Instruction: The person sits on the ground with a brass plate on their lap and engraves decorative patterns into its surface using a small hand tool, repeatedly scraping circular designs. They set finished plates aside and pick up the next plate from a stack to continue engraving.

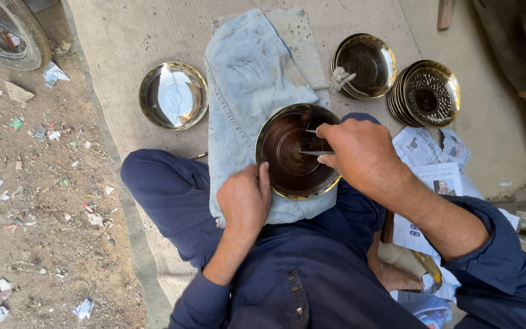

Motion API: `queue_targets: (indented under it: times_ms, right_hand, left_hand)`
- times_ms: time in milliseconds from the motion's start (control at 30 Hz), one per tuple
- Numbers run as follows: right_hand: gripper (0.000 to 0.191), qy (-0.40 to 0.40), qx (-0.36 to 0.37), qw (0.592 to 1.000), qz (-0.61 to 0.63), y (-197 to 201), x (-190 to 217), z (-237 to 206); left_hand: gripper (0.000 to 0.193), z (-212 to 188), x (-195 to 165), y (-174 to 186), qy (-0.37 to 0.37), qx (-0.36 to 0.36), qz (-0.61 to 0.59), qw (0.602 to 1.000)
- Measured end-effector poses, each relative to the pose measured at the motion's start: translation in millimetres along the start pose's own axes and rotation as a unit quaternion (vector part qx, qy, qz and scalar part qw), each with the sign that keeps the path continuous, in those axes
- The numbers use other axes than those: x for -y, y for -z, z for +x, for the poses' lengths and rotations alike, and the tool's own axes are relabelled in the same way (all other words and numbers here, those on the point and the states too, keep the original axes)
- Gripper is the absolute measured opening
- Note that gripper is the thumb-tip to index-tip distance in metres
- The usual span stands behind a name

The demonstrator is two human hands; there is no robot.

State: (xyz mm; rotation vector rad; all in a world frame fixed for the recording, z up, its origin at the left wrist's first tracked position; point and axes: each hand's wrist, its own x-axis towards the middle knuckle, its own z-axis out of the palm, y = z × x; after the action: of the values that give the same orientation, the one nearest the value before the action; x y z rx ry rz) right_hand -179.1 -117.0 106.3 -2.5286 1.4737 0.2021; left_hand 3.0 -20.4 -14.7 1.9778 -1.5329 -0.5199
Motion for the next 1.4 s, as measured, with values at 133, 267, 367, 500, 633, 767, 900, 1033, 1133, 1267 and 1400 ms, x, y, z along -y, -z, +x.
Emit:
queue_targets:
  times_ms: [133, 267, 367, 500, 633, 767, 900, 1033, 1133, 1267, 1400]
  right_hand:
    - [0.040, -0.001, 0.015, 1.000, -0.008, 1, 5, 1]
    - [0.033, -0.015, 0.031, 0.999, -0.030, 3, 9, 3]
    - [0.032, -0.030, 0.026, 0.999, -0.017, 4, 10, 2]
    - [0.035, -0.051, 0.014, 0.998, 0.015, 1, 8, -4]
    - [0.039, -0.060, 0.021, 0.998, 0.029, -2, 5, 0]
    - [0.037, -0.055, 0.030, 0.998, -0.001, -4, 10, -2]
    - [0.036, -0.070, 0.050, 0.996, -0.009, -2, 14, -2]
    - [0.036, -0.070, 0.044, 0.996, 0.017, -2, 12, -4]
    - [0.041, -0.062, 0.022, 0.997, 0.032, -6, 10, -7]
    - [0.047, -0.055, 0.023, 0.997, 0.049, -11, 6, -7]
    - [0.047, -0.051, 0.028, 0.998, 0.040, -14, 11, -6]
  left_hand:
    - [0.036, 63, -5, -11, -0.155, -0.072, 0.027, 0.985]
    - [0.029, 124, -19, -26, -0.301, -0.020, -0.003, 0.953]
    - [0.031, 114, -14, -22, -0.235, -0.013, -0.006, 0.972]
    - [0.032, 30, 1, -2, -0.049, -0.048, -0.052, 0.996]
    - [0.033, -6, -1, 4, 0.016, -0.007, -0.007, 1.000]
    - [0.032, 37, -4, 1, -0.092, -0.050, 0.035, 0.994]
    - [0.029, 110, -16, -18, -0.260, -0.037, -0.011, 0.965]
    - [0.030, 118, -16, -21, -0.246, -0.014, -0.016, 0.969]
    - [0.037, 73, -1, -10, -0.124, -0.053, -0.024, 0.991]
    - [0.036, -2, 6, 4, 0.016, -0.048, -0.078, 0.996]
    - [0.035, -4, 3, 14, 0.017, -0.007, 0.007, 1.000]
